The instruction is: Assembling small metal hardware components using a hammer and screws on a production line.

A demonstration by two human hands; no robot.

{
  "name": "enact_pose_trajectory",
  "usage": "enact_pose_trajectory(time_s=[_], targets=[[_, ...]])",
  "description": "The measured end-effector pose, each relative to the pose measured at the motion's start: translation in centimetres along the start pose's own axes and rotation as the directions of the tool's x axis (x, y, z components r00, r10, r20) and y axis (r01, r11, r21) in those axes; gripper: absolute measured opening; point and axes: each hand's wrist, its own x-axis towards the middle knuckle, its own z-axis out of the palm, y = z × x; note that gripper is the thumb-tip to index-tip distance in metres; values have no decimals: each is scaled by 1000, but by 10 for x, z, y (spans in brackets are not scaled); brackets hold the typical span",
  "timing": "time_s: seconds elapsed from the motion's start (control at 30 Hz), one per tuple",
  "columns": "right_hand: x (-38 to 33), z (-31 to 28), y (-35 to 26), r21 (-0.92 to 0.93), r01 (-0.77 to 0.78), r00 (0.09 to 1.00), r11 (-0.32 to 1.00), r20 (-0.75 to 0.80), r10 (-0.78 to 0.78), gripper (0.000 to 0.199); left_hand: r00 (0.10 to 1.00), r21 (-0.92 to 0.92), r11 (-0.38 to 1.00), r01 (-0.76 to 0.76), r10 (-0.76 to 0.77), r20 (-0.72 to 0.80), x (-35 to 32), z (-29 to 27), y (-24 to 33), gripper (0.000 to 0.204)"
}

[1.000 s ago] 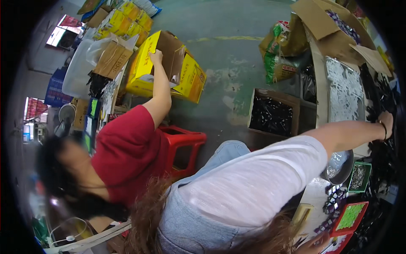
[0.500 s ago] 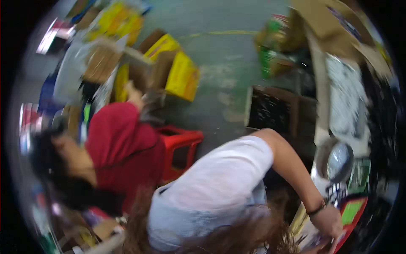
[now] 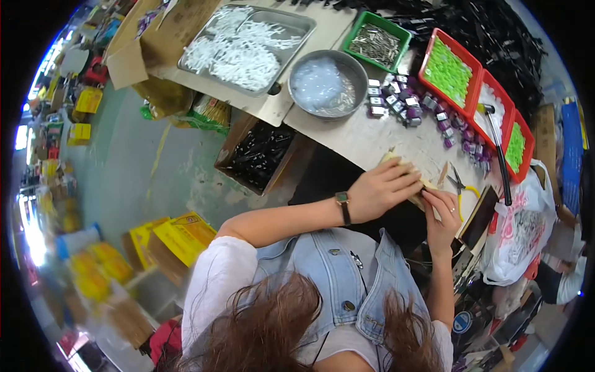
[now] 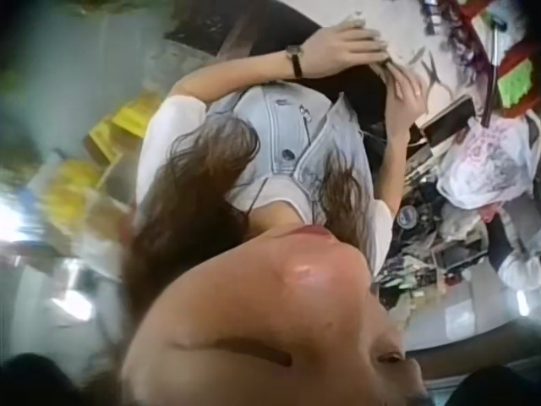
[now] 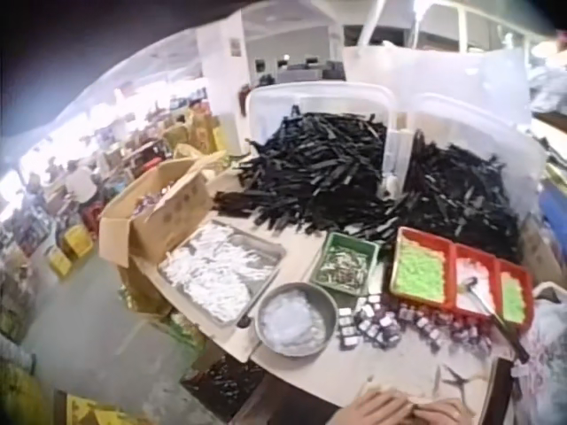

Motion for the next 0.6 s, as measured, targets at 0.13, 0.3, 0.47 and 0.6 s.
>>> enact_pose_trajectory(time_s=[0.13,0.3,0.47,0.6], targets=[[-3,15,2,19,9,997,1000,-72,-7,23,988,42,999,-14,7,152,-7,-4,-13,57],[16,-6,13,26,118,984,993,133,-121,16,960,255,965,-65,-10,280,-12,-8,-4,63],[63,-5,56,-39,-230,971,972,-77,227,14,914,369,914,-167,4,406,-14,-12,-4,68],[70,7,83,-172,-118,991,978,48,128,25,939,109,994,13,-50,342,-5,-25,4,72]])
